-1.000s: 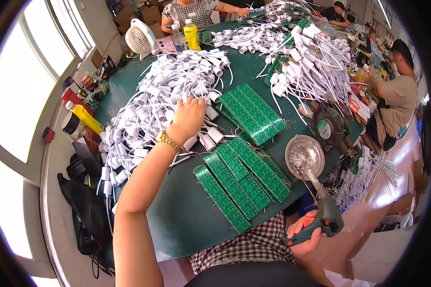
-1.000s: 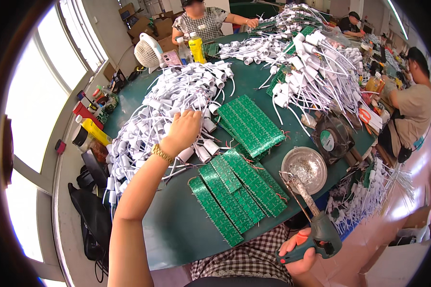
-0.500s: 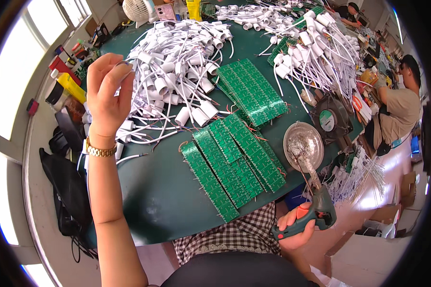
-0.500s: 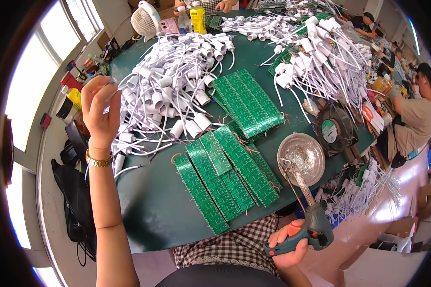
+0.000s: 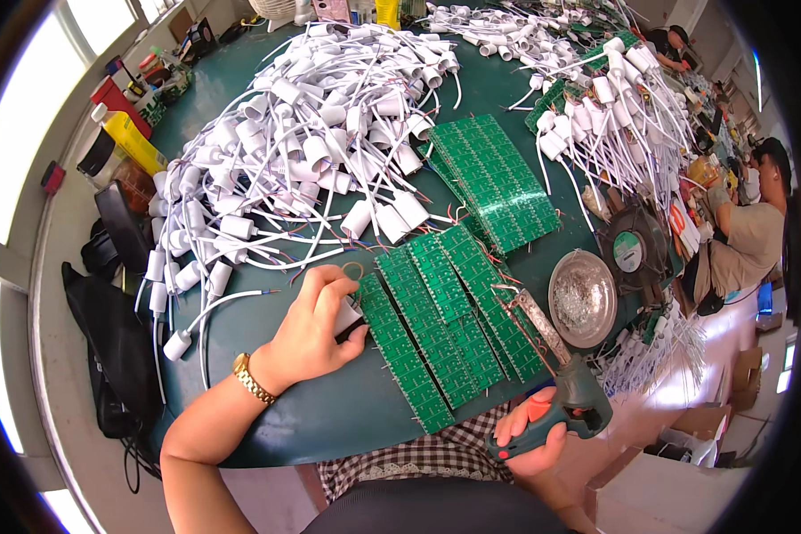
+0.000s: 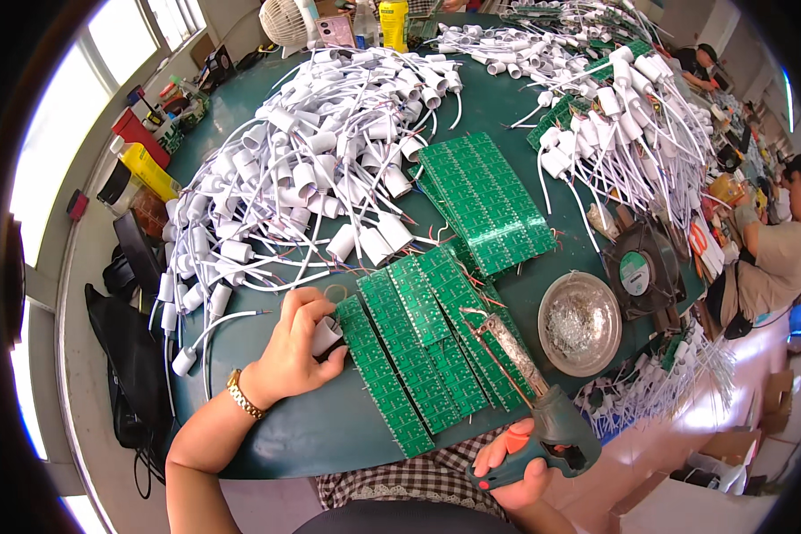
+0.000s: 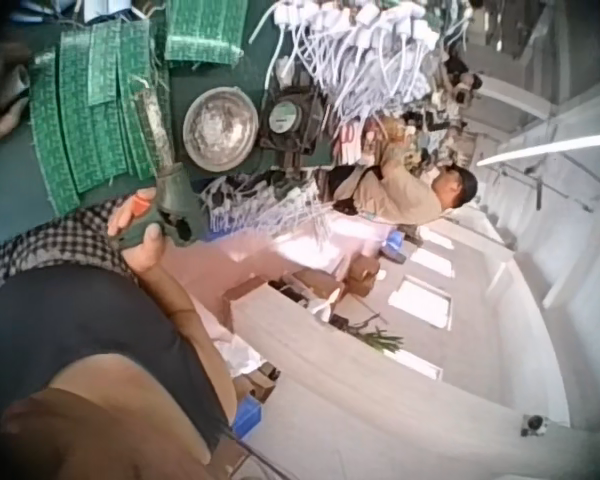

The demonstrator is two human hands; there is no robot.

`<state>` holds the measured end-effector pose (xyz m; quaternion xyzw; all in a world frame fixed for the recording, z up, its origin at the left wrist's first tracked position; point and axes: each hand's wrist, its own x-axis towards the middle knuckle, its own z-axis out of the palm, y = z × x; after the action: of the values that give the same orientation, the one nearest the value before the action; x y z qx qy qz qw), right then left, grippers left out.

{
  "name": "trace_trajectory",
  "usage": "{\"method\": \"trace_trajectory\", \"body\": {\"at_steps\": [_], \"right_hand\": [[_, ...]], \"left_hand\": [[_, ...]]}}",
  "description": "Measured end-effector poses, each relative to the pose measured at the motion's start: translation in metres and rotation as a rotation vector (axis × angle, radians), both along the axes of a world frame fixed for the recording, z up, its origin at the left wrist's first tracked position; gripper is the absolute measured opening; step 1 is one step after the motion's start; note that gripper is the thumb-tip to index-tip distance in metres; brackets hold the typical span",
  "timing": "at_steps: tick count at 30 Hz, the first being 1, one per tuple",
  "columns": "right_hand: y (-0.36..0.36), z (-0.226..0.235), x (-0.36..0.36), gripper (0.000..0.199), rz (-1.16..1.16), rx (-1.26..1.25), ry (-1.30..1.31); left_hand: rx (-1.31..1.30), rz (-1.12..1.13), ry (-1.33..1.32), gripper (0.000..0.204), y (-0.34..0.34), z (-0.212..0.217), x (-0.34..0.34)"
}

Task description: The person solders electronic components onto printed circuit boards with a soldering iron and solder wire, connecting them with wiring harnesses.

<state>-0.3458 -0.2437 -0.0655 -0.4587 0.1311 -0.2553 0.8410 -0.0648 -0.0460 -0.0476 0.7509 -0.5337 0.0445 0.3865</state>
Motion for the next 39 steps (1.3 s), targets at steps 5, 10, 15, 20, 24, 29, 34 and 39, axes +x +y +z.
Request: {"method": "trace_trajectory", "body": {"at_steps": [5, 10, 15, 20, 24, 29, 34, 39], "right_hand": [[0.001, -0.004, 0.004, 0.064, 0.064, 0.023, 0.022], [-0.001, -0.006, 0.012, 0.066, 0.097, 0.044, 0.048], [-0.003, -0.002, 0.019, 0.066, 0.135, 0.048, 0.048], [-0.006, -0.004, 0.020, 0.065, 0.166, 0.062, 0.031], [-0.007, -0.002, 0.023, 0.064, 0.166, 0.074, 0.068], [-0.007, 0.001, 0.030, 0.064, 0.158, 0.074, 0.081], [-0.007, 0.011, 0.039, 0.063, 0.266, -0.062, 0.089], [-0.003, 0.022, 0.050, 0.065, 0.332, -0.062, 0.131]], "left_hand": [[0.157, 0.120, -0.032, 0.046, 0.011, 0.007, -0.002], [0.291, 0.105, -0.213, 0.034, 0.008, 0.015, -0.003], [0.265, 0.145, -0.179, 0.033, 0.009, 0.013, 0.002], [0.077, 0.294, -0.176, 0.022, 0.014, 0.015, 0.009], [-0.019, 0.268, -0.001, 0.018, 0.009, 0.019, 0.004], [0.071, 0.269, 0.210, 0.010, -0.003, 0.014, 0.005], [0.133, 0.396, 0.344, 0.012, -0.003, 0.013, 0.011], [0.032, 0.448, 0.267, 0.010, -0.001, 0.005, 0.009]]}}
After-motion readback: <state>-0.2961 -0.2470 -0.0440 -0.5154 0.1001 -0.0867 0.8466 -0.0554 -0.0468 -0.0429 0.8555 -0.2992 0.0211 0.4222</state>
